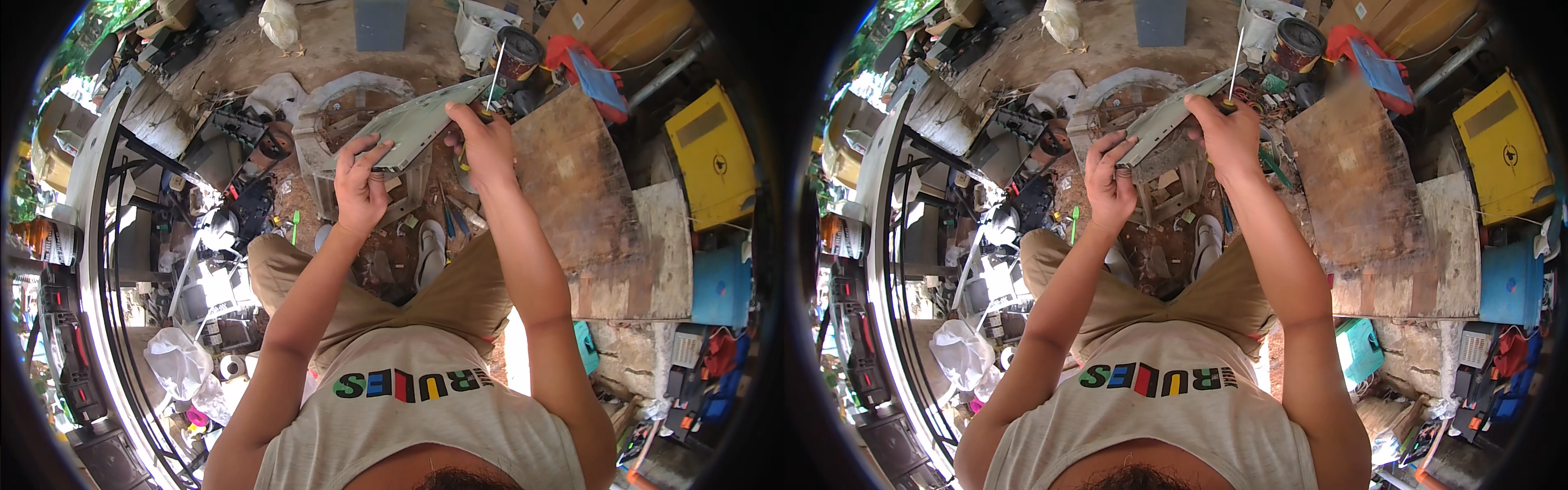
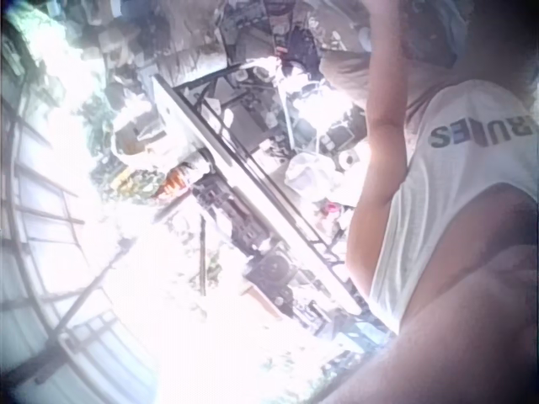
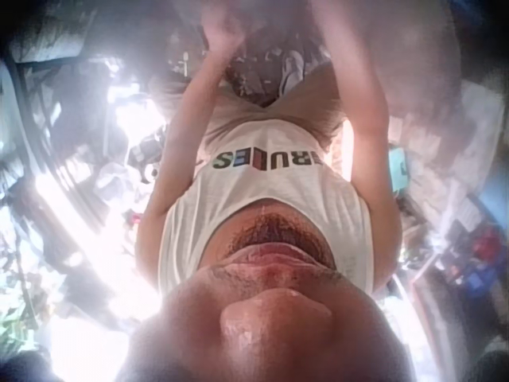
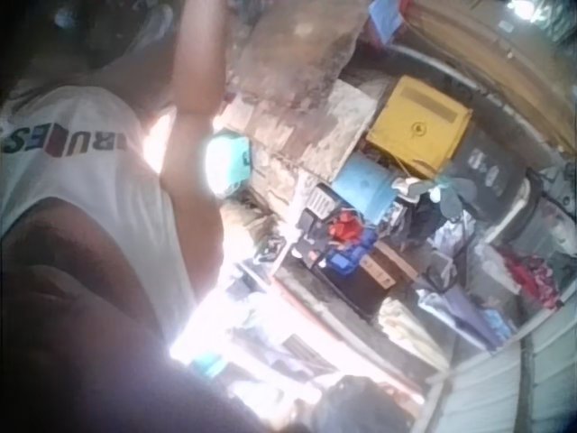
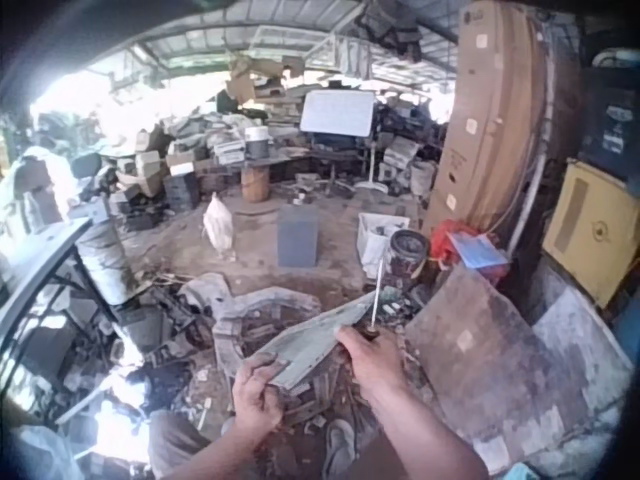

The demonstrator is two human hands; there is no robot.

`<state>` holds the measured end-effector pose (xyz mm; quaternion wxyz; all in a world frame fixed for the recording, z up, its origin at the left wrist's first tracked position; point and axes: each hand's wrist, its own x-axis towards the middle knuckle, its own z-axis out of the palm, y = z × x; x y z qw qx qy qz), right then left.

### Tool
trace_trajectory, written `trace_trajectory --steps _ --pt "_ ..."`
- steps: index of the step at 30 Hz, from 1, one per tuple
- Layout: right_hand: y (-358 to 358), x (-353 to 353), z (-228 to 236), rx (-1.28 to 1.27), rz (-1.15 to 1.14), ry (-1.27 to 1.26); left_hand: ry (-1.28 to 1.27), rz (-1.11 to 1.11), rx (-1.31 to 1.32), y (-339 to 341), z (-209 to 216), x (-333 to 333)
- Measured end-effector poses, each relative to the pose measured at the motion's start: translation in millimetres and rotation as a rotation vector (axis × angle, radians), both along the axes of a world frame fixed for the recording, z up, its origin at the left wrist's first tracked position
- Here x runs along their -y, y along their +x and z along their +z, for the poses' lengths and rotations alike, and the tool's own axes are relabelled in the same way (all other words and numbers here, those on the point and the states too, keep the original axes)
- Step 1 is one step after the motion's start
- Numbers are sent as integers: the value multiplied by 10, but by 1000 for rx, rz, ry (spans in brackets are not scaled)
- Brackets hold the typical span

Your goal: The person disassembles a flat panel display using a screwdriver to pry off a metal frame and separate internal plastic and reflective layers.

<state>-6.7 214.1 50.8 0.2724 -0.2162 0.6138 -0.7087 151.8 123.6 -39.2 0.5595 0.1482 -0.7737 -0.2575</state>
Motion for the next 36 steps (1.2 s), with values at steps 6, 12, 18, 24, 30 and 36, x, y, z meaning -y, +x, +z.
trace_trajectory --steps 6,12,18,24,30,36 --pt "-3 43 -21 -11 1 12 22 -3 11 22 -12 6" --pt "-20 57 -50 11 -19 36 44 3 22 13 -6 -1" --pt "-56 92 18 44 26 69 108 62 -25 -49 168 90" --pt "-223 -81 -83 -276 -129 -86 608 -30 -72 63 348 495" --pt "-549 -195 -176 -306 -90 20 840 -334 -307 177 763 502" --pt "-542 -189 -263 -357 -32 -10 964 -405 -344 160 841 466"
